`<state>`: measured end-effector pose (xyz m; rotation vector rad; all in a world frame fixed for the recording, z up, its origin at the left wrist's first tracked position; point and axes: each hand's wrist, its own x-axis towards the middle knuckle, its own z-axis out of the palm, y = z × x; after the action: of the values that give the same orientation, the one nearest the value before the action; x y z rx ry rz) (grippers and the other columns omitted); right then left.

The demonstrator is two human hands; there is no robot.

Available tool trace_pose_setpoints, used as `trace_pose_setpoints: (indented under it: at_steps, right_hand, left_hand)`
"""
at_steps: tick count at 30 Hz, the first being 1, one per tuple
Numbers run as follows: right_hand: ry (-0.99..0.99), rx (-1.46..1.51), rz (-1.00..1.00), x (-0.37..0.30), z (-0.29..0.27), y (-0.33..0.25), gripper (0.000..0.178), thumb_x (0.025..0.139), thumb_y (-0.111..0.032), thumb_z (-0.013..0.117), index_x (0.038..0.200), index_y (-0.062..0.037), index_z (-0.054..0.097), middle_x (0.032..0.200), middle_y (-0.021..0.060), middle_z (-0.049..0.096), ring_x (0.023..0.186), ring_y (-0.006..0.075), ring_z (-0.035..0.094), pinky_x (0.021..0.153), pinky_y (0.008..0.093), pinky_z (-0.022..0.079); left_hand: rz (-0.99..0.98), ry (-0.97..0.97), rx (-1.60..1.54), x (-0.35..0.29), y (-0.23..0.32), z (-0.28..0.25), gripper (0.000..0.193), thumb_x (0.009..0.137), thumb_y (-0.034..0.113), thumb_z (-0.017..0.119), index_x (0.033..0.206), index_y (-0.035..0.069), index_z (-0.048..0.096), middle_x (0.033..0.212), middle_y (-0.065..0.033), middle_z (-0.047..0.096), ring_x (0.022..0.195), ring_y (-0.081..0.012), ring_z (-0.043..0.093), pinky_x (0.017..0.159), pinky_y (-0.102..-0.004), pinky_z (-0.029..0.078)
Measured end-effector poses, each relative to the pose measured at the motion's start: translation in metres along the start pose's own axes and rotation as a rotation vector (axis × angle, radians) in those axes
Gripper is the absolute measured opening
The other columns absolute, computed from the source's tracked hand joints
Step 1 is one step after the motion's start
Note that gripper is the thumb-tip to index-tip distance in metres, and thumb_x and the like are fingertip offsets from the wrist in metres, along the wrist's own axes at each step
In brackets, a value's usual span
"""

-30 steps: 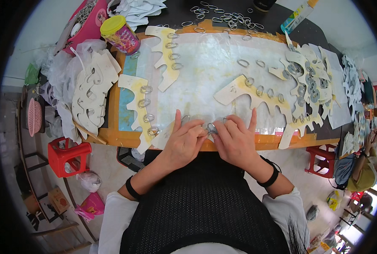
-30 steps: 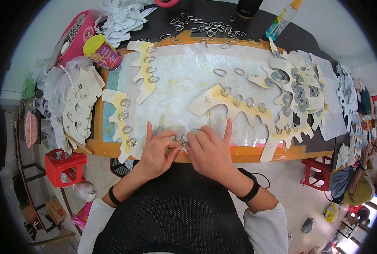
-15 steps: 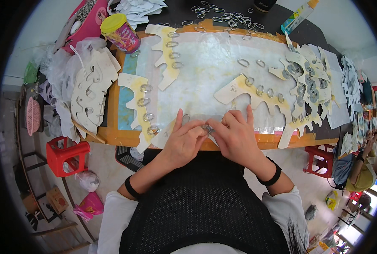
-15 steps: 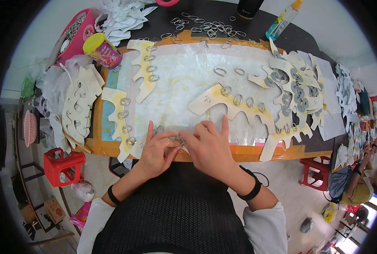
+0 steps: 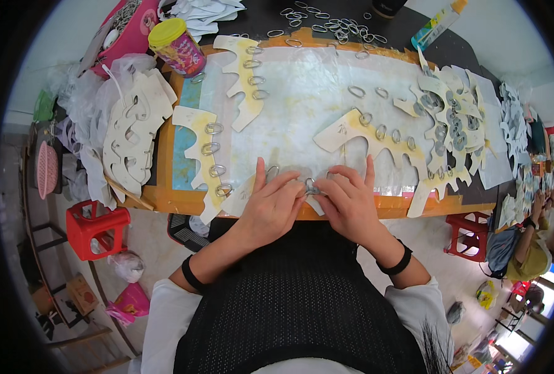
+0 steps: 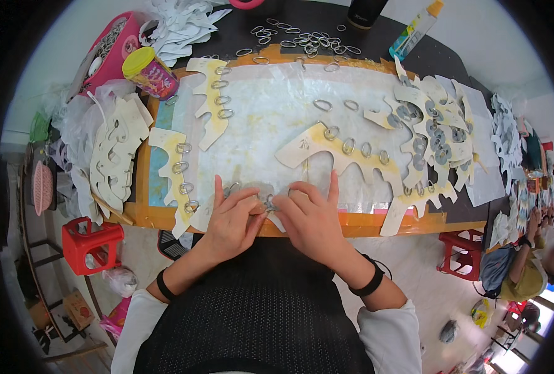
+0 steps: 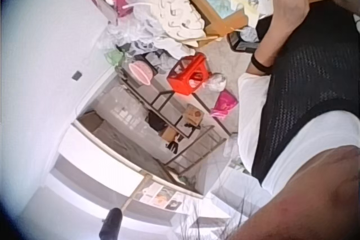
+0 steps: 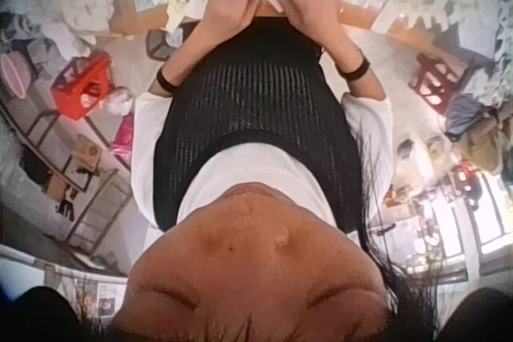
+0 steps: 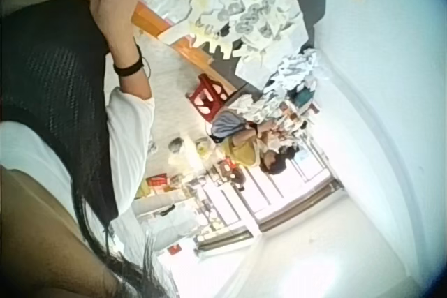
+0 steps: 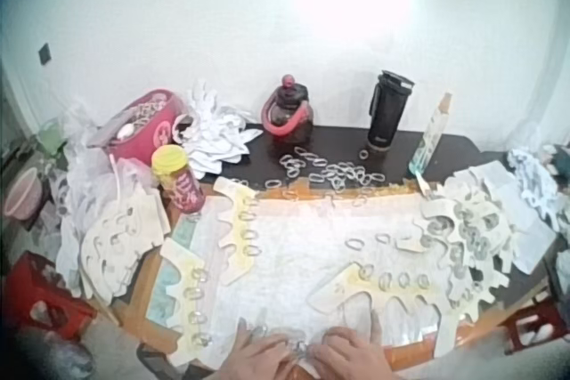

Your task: The recorder is manually inserting and aligning metal rings into pre-cut holes on pieces of shoe upper material in a factory setting.

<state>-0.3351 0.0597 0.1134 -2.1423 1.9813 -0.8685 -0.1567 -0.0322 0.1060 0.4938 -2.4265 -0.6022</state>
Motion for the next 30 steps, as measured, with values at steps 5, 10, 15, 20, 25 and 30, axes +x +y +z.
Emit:
trace_pose_setpoints:
  at_steps: [5, 10, 15, 20, 25, 30]
  right_hand:
    - [-0.013, -0.070, -0.063, -0.001, -0.005, 0.003, 0.021, 0.076, -0.010, 0.069, 0.096, -0.0151, 0.065, 0.087, -0.0006, 0.057, 0.105, 0.0207, 0.057, 0.109, 0.0678, 0.011]
    - [0.004, -0.021, -0.031, 0.005, -0.008, -0.003, 0.021, 0.073, -0.009, 0.067, 0.093, -0.0150, 0.065, 0.085, -0.0011, 0.056, 0.103, 0.0209, 0.057, 0.109, 0.0687, 0.011]
    - [-0.026, -0.103, -0.117, 0.003, -0.004, 0.006, 0.024, 0.071, -0.010, 0.067, 0.094, -0.0147, 0.065, 0.083, -0.0016, 0.055, 0.102, 0.0200, 0.057, 0.109, 0.0698, 0.011]
    - [-0.042, -0.099, -0.153, 0.000, -0.007, 0.010, 0.024, 0.071, -0.011, 0.068, 0.094, -0.0154, 0.064, 0.083, -0.0032, 0.055, 0.101, 0.0193, 0.058, 0.109, 0.0707, 0.009]
    - [-0.059, -0.119, -0.171, -0.002, -0.008, 0.009, 0.027, 0.069, -0.012, 0.069, 0.095, -0.0166, 0.065, 0.088, -0.0051, 0.057, 0.103, 0.0195, 0.058, 0.109, 0.0707, 0.009]
    - [-0.120, -0.078, -0.154, -0.009, -0.015, 0.009, 0.029, 0.068, -0.012, 0.070, 0.097, -0.0161, 0.066, 0.103, -0.0075, 0.062, 0.106, 0.0207, 0.057, 0.109, 0.0711, 0.008]
  left_hand:
    - [0.001, -0.029, 0.040, 0.003, 0.002, -0.001, 0.016, 0.077, 0.003, 0.070, 0.092, 0.004, 0.066, 0.079, -0.0036, 0.063, 0.103, -0.0232, 0.063, 0.113, -0.0625, 0.008]
    - [-0.008, -0.022, 0.026, 0.002, 0.000, 0.000, 0.015, 0.075, 0.004, 0.070, 0.090, 0.005, 0.068, 0.079, -0.0033, 0.063, 0.102, -0.0221, 0.062, 0.113, -0.0633, 0.007]
    - [0.015, -0.038, 0.022, -0.001, -0.001, -0.001, 0.016, 0.074, 0.003, 0.068, 0.089, 0.008, 0.070, 0.080, -0.0018, 0.063, 0.104, -0.0215, 0.060, 0.112, -0.0661, 0.008]
    - [0.024, -0.088, 0.005, 0.003, 0.003, -0.009, 0.022, 0.070, 0.003, 0.067, 0.090, 0.010, 0.071, 0.079, 0.0001, 0.063, 0.105, -0.0222, 0.060, 0.110, -0.0681, 0.001]
    - [0.022, -0.158, 0.021, -0.003, 0.002, -0.010, 0.032, 0.068, 0.009, 0.065, 0.100, 0.011, 0.070, 0.086, 0.0003, 0.063, 0.108, -0.0229, 0.058, 0.109, -0.0699, 0.000]
    - [0.083, -0.195, 0.104, -0.008, 0.005, -0.008, 0.035, 0.069, 0.013, 0.065, 0.103, 0.008, 0.069, 0.096, -0.0008, 0.062, 0.112, -0.0228, 0.057, 0.108, -0.0715, 0.001]
